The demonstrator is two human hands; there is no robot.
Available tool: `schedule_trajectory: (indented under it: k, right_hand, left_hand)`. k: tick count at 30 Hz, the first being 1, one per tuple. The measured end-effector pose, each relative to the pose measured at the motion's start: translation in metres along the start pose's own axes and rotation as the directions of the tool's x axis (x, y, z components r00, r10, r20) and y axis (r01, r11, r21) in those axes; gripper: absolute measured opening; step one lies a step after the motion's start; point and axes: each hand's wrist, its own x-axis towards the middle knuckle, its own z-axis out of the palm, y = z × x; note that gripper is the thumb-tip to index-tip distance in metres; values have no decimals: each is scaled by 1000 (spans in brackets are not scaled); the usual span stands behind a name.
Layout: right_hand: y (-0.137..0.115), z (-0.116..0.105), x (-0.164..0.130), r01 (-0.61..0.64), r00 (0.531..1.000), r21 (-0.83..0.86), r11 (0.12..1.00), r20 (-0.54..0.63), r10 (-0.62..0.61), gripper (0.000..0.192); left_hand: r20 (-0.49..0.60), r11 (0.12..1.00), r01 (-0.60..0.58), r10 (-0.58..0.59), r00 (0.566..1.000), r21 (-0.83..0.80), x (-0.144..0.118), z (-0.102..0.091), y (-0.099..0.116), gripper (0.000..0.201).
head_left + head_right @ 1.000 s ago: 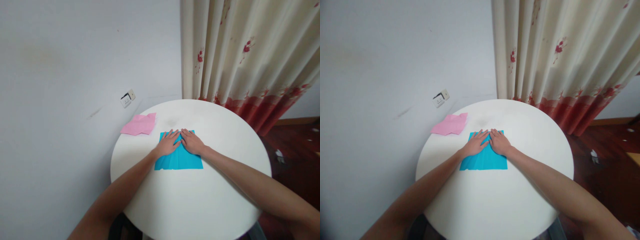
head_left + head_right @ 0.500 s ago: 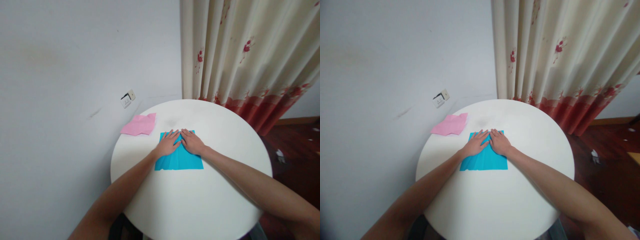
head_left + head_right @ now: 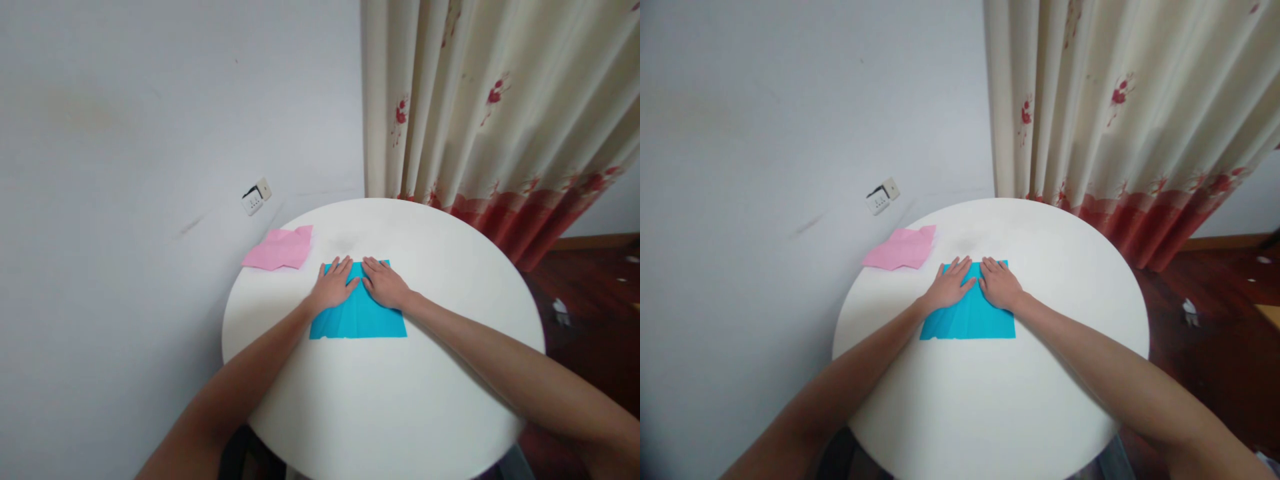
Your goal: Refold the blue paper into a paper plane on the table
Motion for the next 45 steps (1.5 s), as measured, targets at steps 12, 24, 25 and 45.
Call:
schedule_trajectory:
  k: [12,24,25,45]
  right_hand:
    - [0,-1,-1,-3,1000,-6,1000,10,3,57]
    - [1,-1,-1,-4,1000,1,1000,15,4,58]
    - [1,-1,-1,-3,1000,3,1000,14,3,58]
    - [13,0,3,-110,994,-9,994,26,111,63]
  left_hand:
    - [-41,1000,1,0,999,4,3,0,-13,61]
    - [-169,986,-156,165,972,64,1,5,-6,53]
    - [-154,980,-197,200,968,34,1,6,-5,53]
    - [-10,973,-224,224,974,-62,0,7,-7,71]
